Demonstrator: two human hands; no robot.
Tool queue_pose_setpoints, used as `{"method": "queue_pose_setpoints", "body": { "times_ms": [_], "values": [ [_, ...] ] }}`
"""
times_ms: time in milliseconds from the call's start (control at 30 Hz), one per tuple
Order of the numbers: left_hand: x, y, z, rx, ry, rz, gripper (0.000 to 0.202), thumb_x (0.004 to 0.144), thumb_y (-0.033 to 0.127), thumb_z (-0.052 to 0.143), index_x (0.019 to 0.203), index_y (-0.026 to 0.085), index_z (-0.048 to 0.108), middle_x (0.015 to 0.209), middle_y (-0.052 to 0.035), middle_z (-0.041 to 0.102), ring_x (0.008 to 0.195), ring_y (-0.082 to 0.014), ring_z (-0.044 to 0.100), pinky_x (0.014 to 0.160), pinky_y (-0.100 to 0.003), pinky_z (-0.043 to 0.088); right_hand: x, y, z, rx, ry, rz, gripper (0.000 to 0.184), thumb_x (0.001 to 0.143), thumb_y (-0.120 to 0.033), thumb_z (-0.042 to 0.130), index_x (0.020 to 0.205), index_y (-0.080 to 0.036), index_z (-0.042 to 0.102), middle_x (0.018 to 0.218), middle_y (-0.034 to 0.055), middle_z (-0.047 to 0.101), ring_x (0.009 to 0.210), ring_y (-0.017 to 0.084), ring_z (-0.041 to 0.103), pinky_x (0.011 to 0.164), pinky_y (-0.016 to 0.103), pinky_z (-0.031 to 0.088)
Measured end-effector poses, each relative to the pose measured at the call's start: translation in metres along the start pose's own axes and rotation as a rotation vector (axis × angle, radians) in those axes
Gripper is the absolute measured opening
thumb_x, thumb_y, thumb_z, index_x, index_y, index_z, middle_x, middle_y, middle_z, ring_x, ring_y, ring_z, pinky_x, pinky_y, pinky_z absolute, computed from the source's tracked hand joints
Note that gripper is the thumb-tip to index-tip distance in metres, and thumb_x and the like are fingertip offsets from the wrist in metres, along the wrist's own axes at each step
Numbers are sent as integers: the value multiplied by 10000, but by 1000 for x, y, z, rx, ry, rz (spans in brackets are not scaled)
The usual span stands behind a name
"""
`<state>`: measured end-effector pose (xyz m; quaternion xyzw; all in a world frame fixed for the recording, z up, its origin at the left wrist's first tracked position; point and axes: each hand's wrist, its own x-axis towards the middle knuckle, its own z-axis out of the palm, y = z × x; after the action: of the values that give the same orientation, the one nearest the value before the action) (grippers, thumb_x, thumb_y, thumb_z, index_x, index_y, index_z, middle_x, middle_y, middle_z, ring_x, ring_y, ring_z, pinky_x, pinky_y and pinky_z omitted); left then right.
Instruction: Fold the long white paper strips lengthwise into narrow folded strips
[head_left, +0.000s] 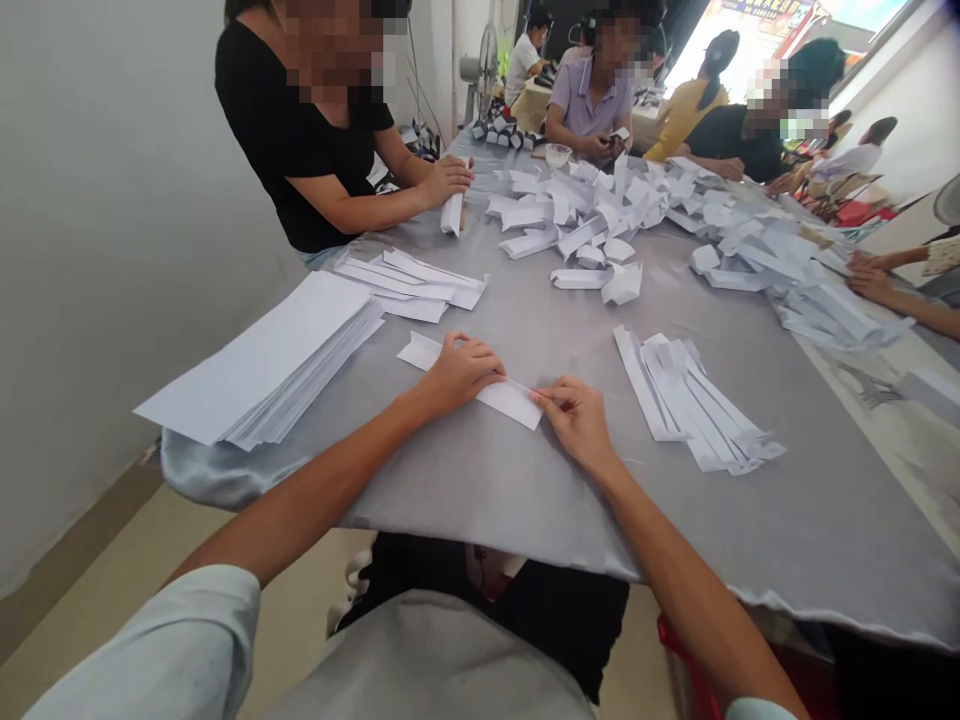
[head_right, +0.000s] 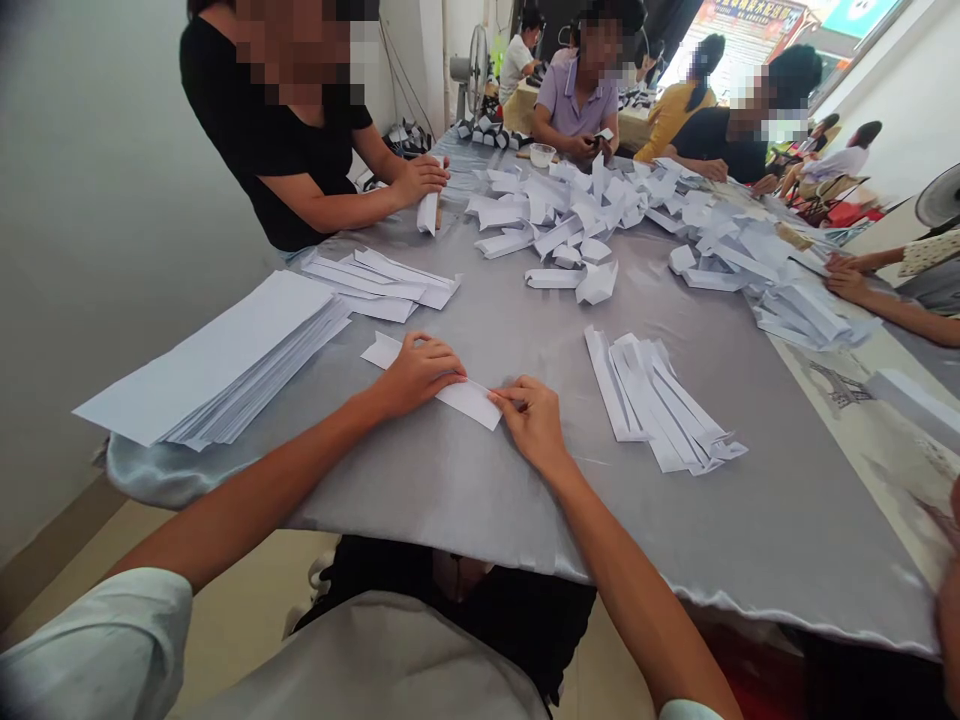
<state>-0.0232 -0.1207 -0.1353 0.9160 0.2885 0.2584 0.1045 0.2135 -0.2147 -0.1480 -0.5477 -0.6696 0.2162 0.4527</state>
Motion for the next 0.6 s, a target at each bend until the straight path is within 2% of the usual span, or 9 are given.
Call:
{"method": "queue_pose_setpoints", "body": {
  "times_ms": [167,400,533,600],
  "values": [
    [-1,0,0,6,32,24,241,1087,331,533,975,218,715,1024,-36,774,1017,-218,690,1038,-459,289,0,0,0,-33,-7,-38,218,971,-382,713,884,-256,868,697,12,565,659,170,523,606,312,422],
    [-1,4,0,20,9,68,230,1094,318,522,1003,216,706,1026,-38,782,1010,-210,685,1030,-446,290,0,3,2,-35,-13,-15,223,981,-395,697,960,-261,873,750,31,620,688,181,577,604,315,482],
    [0,8,2,44,-14,106,225,1100,284,507,1004,206,694,1025,-34,778,982,-195,677,1012,-429,298,0,5,4,-59,-22,-39,213,983,-398,704,995,-252,860,883,69,705,804,216,643,636,333,524],
    [0,12,4,85,-25,128,242,1105,280,499,983,199,691,1014,-36,774,955,-192,667,973,-420,304,0,5,5,-102,-17,-80,198,984,-395,710,1002,-257,851,939,83,734,889,245,658,704,364,546]
  ]
}}
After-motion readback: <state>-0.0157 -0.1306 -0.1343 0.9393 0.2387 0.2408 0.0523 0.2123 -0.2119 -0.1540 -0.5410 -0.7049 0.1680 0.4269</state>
